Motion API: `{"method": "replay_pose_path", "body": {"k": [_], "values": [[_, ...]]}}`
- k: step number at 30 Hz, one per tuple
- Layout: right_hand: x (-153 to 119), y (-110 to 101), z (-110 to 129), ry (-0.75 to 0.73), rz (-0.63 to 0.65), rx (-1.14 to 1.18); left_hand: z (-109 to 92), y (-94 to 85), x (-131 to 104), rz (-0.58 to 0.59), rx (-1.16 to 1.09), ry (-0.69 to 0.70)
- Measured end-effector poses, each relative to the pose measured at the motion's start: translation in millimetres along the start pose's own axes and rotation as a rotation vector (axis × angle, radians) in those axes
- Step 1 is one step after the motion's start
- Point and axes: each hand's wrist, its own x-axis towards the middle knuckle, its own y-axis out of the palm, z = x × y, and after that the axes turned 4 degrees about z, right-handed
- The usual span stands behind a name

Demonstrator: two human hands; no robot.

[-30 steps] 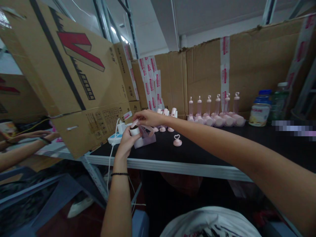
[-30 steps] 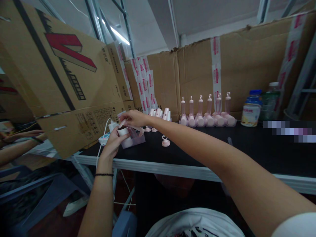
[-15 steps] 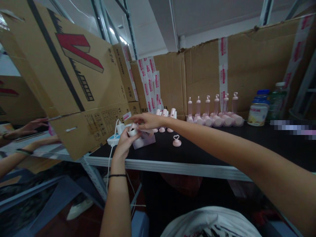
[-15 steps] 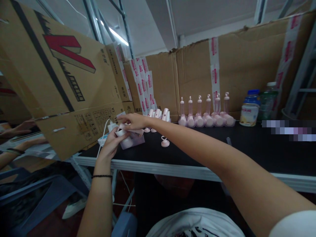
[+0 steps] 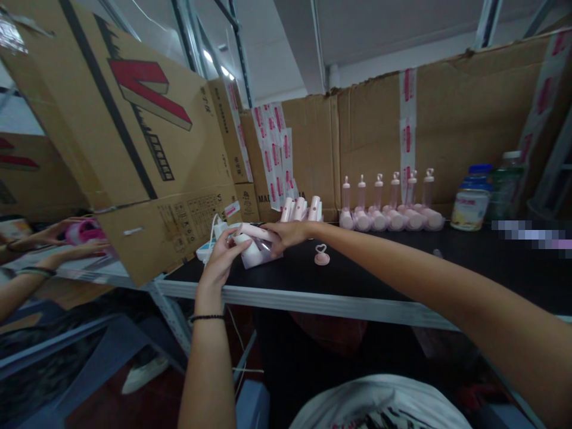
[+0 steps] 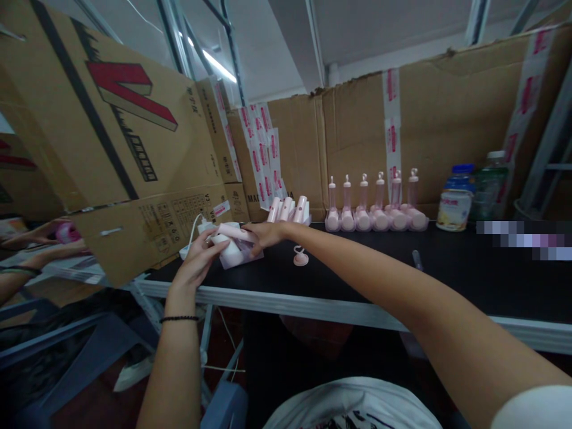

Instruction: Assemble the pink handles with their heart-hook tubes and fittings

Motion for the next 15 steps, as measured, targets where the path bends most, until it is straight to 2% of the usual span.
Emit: {"method": "replay_pose_path", "body": {"k": [8, 15], "values": [[-0.2, 2.8, 2.6, 0.007, -0.067, -0.098, -3.9, 3.3, -2.6, -0.009, -0.006, -0.01], [3.7, 5.9, -6.0, -0.121, -0.177, 0.145, -4.0, 10.9, -1.9, 0.021, 0.016, 0.061]]}}
